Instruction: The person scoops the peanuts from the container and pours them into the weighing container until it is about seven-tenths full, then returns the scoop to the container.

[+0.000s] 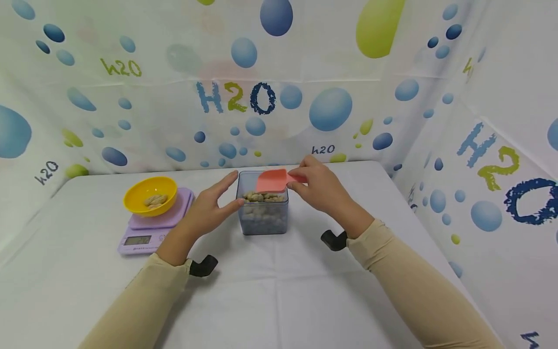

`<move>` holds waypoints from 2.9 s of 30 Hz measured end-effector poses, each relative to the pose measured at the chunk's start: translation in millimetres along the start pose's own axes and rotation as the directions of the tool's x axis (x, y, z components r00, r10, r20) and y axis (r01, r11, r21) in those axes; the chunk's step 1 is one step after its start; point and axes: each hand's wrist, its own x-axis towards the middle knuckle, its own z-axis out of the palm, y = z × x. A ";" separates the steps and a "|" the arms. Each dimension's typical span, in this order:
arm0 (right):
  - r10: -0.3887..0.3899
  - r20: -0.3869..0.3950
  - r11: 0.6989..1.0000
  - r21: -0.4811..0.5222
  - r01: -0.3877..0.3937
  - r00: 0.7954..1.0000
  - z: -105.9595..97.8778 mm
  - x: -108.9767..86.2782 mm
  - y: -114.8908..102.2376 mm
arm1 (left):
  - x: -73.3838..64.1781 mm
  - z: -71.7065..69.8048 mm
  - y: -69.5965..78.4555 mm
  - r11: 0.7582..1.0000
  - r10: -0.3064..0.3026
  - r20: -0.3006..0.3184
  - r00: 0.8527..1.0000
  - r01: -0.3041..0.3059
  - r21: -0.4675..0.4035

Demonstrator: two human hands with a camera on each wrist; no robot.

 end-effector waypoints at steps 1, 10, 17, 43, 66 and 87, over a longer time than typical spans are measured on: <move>-0.013 0.007 1.000 -0.017 0.014 1.000 0.0 0.3 -0.1 | 0.2 0.8 0.2 1.000 0.004 -0.001 1.000 -0.004 -0.002; -0.237 0.070 0.952 -0.183 0.246 0.969 -4.9 12.7 -13.7 | -1.6 1.6 -0.3 1.000 0.024 -0.029 0.999 -0.025 -0.002; -0.457 0.101 0.792 -0.405 0.456 0.884 -0.2 22.0 -25.2 | -0.4 2.1 -1.4 1.000 0.005 -0.029 1.000 -0.005 0.002; -0.320 0.267 0.900 -0.213 0.379 0.909 3.2 25.3 -25.1 | 2.7 8.1 1.7 1.000 0.009 -0.026 1.000 -0.009 0.019; -0.395 0.211 0.856 -0.268 0.442 0.894 10.3 28.1 -14.7 | 3.2 6.7 4.3 1.000 0.004 -0.025 1.000 -0.004 0.014; -0.218 0.362 0.957 -0.104 0.272 0.906 11.2 34.9 -22.4 | 3.1 5.7 4.9 1.000 -0.004 -0.018 1.000 0.004 0.023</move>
